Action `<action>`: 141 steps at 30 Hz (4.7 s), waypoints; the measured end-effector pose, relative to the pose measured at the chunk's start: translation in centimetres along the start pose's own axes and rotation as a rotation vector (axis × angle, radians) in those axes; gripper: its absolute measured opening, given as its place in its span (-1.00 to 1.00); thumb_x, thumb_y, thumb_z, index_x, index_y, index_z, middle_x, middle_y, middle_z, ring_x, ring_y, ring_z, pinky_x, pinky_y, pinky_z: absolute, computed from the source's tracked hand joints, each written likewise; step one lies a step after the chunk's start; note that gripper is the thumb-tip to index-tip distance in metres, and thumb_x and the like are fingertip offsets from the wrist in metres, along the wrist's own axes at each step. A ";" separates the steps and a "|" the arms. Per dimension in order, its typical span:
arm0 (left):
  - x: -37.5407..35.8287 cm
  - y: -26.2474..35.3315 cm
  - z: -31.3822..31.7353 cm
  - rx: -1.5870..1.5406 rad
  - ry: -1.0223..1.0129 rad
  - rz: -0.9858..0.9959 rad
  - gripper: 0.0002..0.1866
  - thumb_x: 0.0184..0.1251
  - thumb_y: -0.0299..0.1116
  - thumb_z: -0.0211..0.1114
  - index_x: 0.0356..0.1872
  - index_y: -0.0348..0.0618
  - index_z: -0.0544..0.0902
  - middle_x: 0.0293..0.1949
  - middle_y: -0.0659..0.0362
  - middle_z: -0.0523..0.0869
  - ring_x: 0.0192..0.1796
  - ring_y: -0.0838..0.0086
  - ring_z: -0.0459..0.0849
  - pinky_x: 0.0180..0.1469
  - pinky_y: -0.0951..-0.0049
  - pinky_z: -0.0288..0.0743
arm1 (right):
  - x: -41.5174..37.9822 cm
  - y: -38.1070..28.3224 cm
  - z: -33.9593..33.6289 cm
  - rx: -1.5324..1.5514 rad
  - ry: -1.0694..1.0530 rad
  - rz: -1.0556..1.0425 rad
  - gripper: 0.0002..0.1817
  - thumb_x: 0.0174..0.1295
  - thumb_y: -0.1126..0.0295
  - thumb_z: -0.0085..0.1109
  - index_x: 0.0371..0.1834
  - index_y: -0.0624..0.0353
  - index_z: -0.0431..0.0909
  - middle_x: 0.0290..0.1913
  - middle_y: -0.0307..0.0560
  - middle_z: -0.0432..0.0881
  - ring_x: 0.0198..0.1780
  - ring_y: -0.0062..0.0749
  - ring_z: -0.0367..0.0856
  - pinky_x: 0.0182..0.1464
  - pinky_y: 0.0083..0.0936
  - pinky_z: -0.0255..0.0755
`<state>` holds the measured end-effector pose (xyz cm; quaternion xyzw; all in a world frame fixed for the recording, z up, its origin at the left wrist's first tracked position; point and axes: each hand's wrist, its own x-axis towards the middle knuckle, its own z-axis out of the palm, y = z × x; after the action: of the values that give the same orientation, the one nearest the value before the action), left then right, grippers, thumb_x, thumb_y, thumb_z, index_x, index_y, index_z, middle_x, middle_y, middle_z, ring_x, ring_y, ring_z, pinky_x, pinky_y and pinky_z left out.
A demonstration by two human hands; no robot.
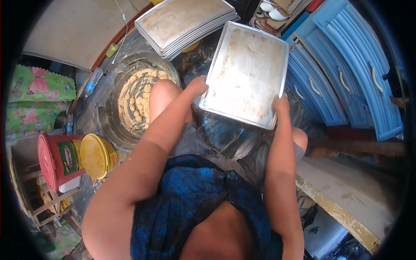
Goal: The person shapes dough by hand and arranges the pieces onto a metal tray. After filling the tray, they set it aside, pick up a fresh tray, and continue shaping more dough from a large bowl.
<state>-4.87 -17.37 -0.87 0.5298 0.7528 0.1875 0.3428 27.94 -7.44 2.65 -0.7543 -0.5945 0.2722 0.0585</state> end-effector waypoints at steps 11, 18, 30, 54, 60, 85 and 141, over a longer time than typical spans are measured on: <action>-0.3 8.1 -1.4 0.120 0.447 0.153 -0.41 0.13 -0.29 0.22 0.20 -0.23 0.29 0.25 -0.11 0.25 0.30 0.00 0.22 0.24 0.10 0.18 | -2.1 -9.4 -5.8 0.119 0.636 -0.750 -0.23 0.18 0.16 0.09 0.36 0.28 -0.02 0.37 0.29 -0.01 0.39 0.11 -0.05 0.37 -0.08 -0.13; 4.9 11.7 1.0 0.361 0.633 0.394 -0.39 0.24 -0.15 0.10 0.27 -0.22 0.24 0.32 -0.10 0.18 0.39 0.06 0.06 0.37 0.09 -0.09 | -3.5 -17.6 -8.8 0.151 0.921 -0.866 -0.23 0.26 0.03 -0.07 0.40 0.26 -0.09 0.43 0.21 -0.13 0.45 0.04 -0.22 0.39 0.00 -0.38; 6.3 7.9 6.5 0.476 0.326 0.237 -0.27 0.33 0.09 -0.17 0.37 -0.23 0.02 0.39 -0.10 0.00 0.44 0.14 -0.09 0.41 0.06 -0.27 | 5.8 -8.2 7.5 -0.400 0.389 -0.528 -0.17 0.19 -0.14 -0.15 0.37 0.25 0.01 0.41 0.09 0.01 0.45 -0.15 -0.11 0.40 -0.01 -0.34; -16.4 -29.8 -5.6 -0.711 0.423 -0.730 -0.50 0.18 -0.12 0.20 0.04 -0.28 0.51 0.00 -0.02 0.58 0.00 0.27 0.53 -0.03 0.30 0.39 | -20.8 -31.5 30.8 -0.125 -0.597 -0.948 -0.28 0.01 0.13 0.20 0.24 0.23 0.27 0.27 0.32 0.22 0.29 0.04 0.22 0.28 -0.31 0.15; -19.7 -40.1 1.6 -0.679 0.397 -1.025 -0.56 0.14 -0.10 0.18 -0.23 -0.35 0.63 -0.27 -0.09 0.68 -0.18 0.14 0.63 -0.14 0.25 0.44 | -23.7 -32.8 31.3 -0.864 -0.959 -1.017 -0.44 0.07 0.15 0.07 0.14 0.19 0.39 0.15 0.03 0.45 0.13 -0.12 0.46 0.14 -0.29 0.33; -0.7 -44.1 0.7 -0.015 0.419 -0.882 -0.12 -0.05 0.32 0.19 0.27 0.00 0.31 0.33 -0.20 0.13 0.34 -0.12 0.11 0.28 -0.09 0.07 | -22.9 -35.3 33.8 -0.991 -0.919 -0.833 -0.50 0.05 0.20 0.01 0.08 0.14 0.45 0.05 0.07 0.53 0.09 -0.13 0.51 0.06 -0.28 0.40; -10.6 -29.2 10.8 -1.148 0.510 -0.903 -0.09 0.06 0.00 0.34 0.30 -0.29 0.06 0.13 -0.22 0.35 0.17 0.07 0.40 0.14 0.21 0.35 | -10.7 -25.0 47.2 -0.671 -1.186 -0.392 -0.16 -0.02 -0.15 0.18 0.29 0.11 0.25 0.29 0.14 0.27 0.28 0.02 0.26 0.29 -0.33 0.12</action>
<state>-14.51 -38.79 -23.90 -0.1492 0.7363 0.5066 0.4230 -17.87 -21.34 -23.29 -0.3352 -0.7028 0.4238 -0.4627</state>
